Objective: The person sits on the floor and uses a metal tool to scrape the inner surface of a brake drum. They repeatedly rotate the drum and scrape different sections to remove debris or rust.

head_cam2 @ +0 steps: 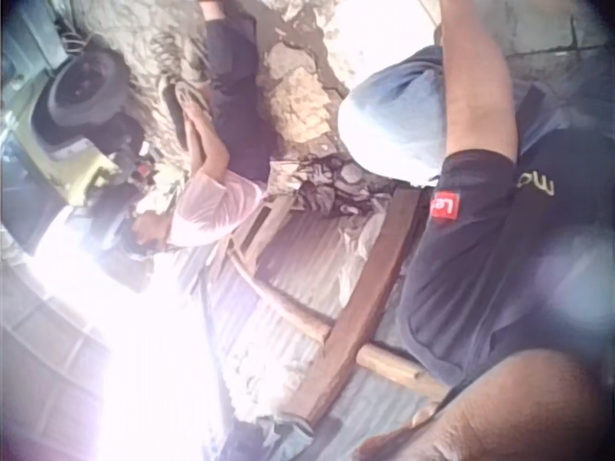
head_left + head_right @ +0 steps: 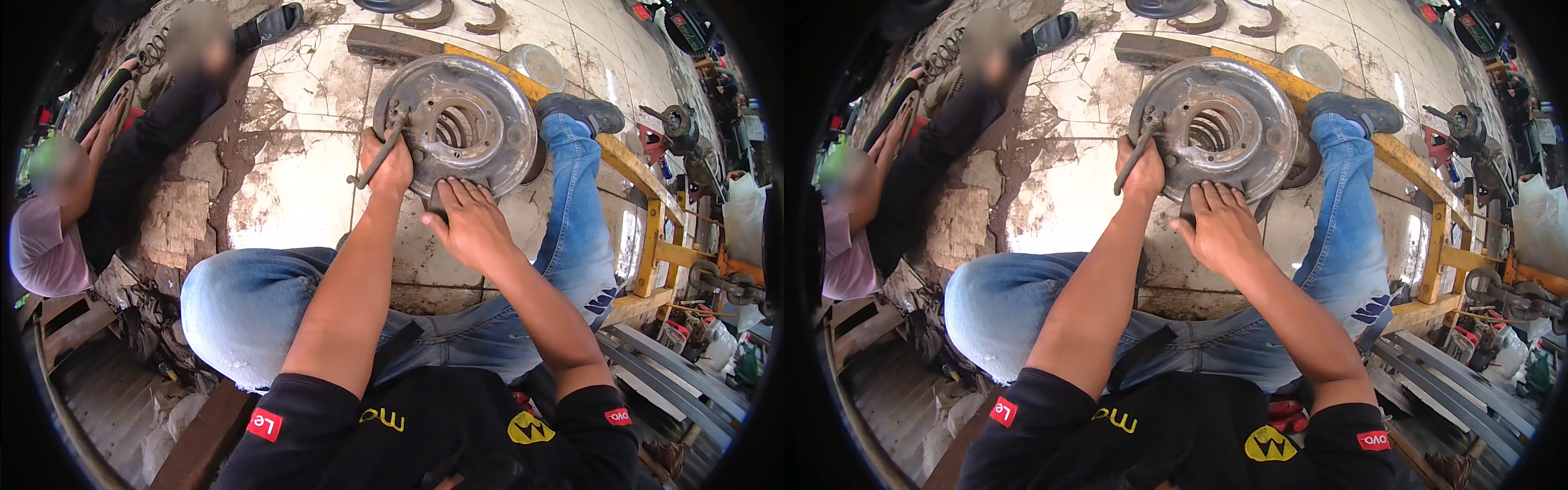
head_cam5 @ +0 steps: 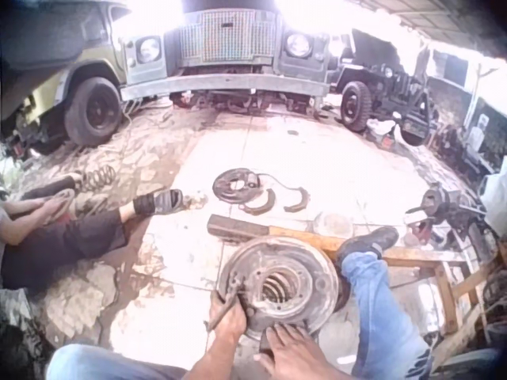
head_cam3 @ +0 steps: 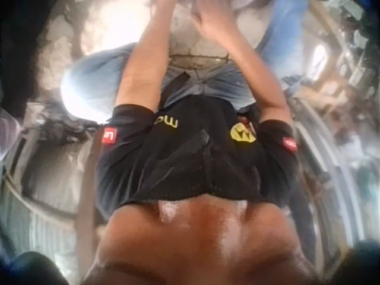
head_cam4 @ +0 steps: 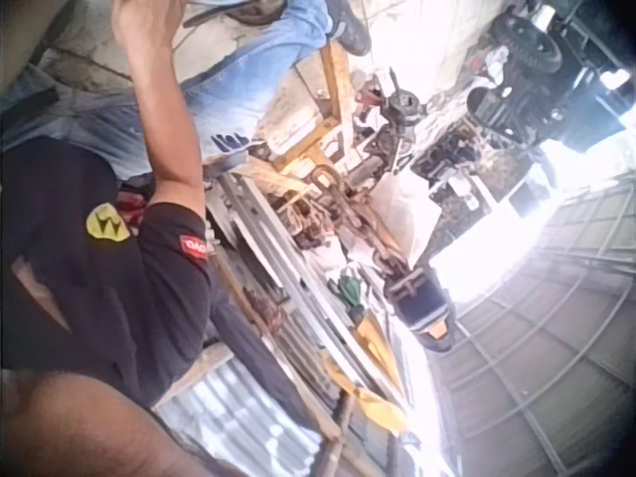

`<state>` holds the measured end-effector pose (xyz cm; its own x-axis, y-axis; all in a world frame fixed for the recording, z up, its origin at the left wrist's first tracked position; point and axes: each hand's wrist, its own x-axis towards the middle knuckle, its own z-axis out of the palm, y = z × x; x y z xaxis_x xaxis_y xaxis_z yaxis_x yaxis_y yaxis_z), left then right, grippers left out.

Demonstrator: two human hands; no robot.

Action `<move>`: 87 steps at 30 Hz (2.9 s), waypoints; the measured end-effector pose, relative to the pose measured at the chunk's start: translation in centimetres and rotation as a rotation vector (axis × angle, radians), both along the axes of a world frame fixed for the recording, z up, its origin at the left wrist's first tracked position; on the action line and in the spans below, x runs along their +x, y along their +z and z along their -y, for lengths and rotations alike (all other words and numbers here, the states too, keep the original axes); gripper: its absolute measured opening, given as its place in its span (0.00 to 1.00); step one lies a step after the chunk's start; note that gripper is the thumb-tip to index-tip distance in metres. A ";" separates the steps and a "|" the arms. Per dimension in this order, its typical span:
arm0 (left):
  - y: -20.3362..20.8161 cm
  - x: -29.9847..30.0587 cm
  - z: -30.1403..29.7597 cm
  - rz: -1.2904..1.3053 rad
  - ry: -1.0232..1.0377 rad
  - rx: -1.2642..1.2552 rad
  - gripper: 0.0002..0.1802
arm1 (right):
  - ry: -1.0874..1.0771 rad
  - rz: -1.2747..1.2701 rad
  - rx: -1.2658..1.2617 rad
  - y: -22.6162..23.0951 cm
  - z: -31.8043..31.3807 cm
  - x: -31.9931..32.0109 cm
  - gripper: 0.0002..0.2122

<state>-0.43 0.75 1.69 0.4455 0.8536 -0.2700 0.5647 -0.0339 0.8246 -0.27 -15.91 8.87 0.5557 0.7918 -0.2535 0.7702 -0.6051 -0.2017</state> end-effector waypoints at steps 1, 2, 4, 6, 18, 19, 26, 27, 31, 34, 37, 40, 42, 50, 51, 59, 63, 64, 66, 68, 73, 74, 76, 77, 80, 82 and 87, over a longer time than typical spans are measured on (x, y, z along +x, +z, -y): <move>-0.2 -0.3 0.0 0.010 0.003 0.013 0.19 | 0.020 0.005 0.016 0.0 0.7 -0.3 0.34; -0.3 -0.4 0.0 0.008 -0.001 0.003 0.20 | 0.040 0.010 0.031 0.1 1.0 -0.5 0.34; -0.3 -0.6 0.1 0.000 -0.019 -0.012 0.22 | 0.009 -0.014 -0.036 0.4 0.6 0.4 0.35; 0.2 -0.5 0.6 -0.012 -0.025 -0.009 0.22 | -0.023 -0.020 -0.059 0.2 0.5 0.0 0.35; -0.9 0.9 0.5 0.020 -0.062 0.099 0.22 | -0.036 0.019 0.039 -0.4 2.1 -1.0 0.33; -0.7 1.0 0.5 0.008 -0.069 0.095 0.23 | -0.051 0.016 0.033 -0.5 2.2 -0.5 0.33; 0.3 1.8 0.3 -0.020 -0.058 0.064 0.25 | -0.035 0.031 0.062 -0.2 2.3 0.6 0.32; 0.3 1.9 0.2 -0.030 -0.052 0.053 0.25 | -0.023 0.008 0.070 0.1 2.4 1.0 0.32; 0.5 2.2 0.2 -0.023 -0.053 0.016 0.26 | -0.070 0.039 -0.027 0.4 1.1 1.7 0.32; 0.1 2.3 -0.6 -0.014 -0.037 0.040 0.25 | -0.028 0.084 0.077 -0.2 1.0 0.8 0.33; -0.1 2.4 -1.2 -0.017 -0.040 0.053 0.23 | -0.015 0.045 0.077 0.2 0.4 1.7 0.33; -0.3 2.2 -1.0 0.025 -0.019 0.022 0.24 | -0.018 0.068 0.037 0.3 -0.5 1.6 0.34; -0.4 2.4 -1.1 0.009 -0.018 0.014 0.25 | 0.024 0.136 0.077 0.1 -0.1 0.8 0.33; 1.0 2.9 -0.7 -0.002 0.012 -0.023 0.24 | 0.004 0.026 0.002 1.0 -1.2 1.7 0.31; 0.6 2.7 -0.6 0.002 0.023 0.008 0.23 | 0.008 0.023 0.006 0.8 -1.1 1.8 0.31; 0.5 3.0 -0.6 -0.014 0.023 -0.037 0.24 | -0.002 -0.148 0.049 1.7 -1.2 3.1 0.30; -0.1 3.1 -1.0 0.049 0.020 -0.034 0.24 | -0.027 -0.082 0.074 0.7 -2.1 2.7 0.30; -0.1 3.0 -1.0 0.045 0.023 -0.037 0.24 | -0.003 -0.122 0.099 0.8 -1.8 2.9 0.30; 0.1 2.8 -1.1 0.036 0.028 -0.044 0.23 | 0.045 -0.205 0.149 1.2 -0.8 3.4 0.30; -0.2 2.6 -0.8 -0.014 0.001 -0.024 0.24 | -0.022 -0.244 0.080 1.6 -1.6 3.4 0.29; 0.2 3.1 -1.1 -0.022 -0.017 -0.029 0.25 | 0.008 -0.204 0.114 1.0 -0.9 3.2 0.29; 0.1 2.9 -1.1 -0.035 -0.018 -0.032 0.25 | 0.023 -0.210 0.120 1.2 -0.4 3.5 0.28; -0.1 3.2 -0.9 -0.007 0.012 -0.008 0.24 | 0.019 -0.204 0.120 1.2 -0.4 3.5 0.28; -0.1 3.4 -0.7 0.012 0.025 0.003 0.24 | 0.000 -0.190 0.114 1.1 -1.1 3.3 0.28; -0.3 3.2 -0.9 0.014 0.011 0.002 0.24 | -0.016 -0.224 0.139 0.8 -0.9 3.4 0.27; -0.2 3.3 -0.9 -0.001 -0.003 -0.002 0.24 | -0.012 -0.297 0.116 1.2 -0.8 3.7 0.27; -0.7 3.7 -1.0 0.043 -0.020 -0.012 0.24 | 0.008 -0.120 0.142 0.0 -1.1 3.1 0.26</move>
<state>3.25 1.79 0.98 0.4737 0.8413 -0.2604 0.5279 -0.0346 0.8486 2.81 -14.82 8.86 0.5216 0.8287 -0.2029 0.7403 -0.5578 -0.3752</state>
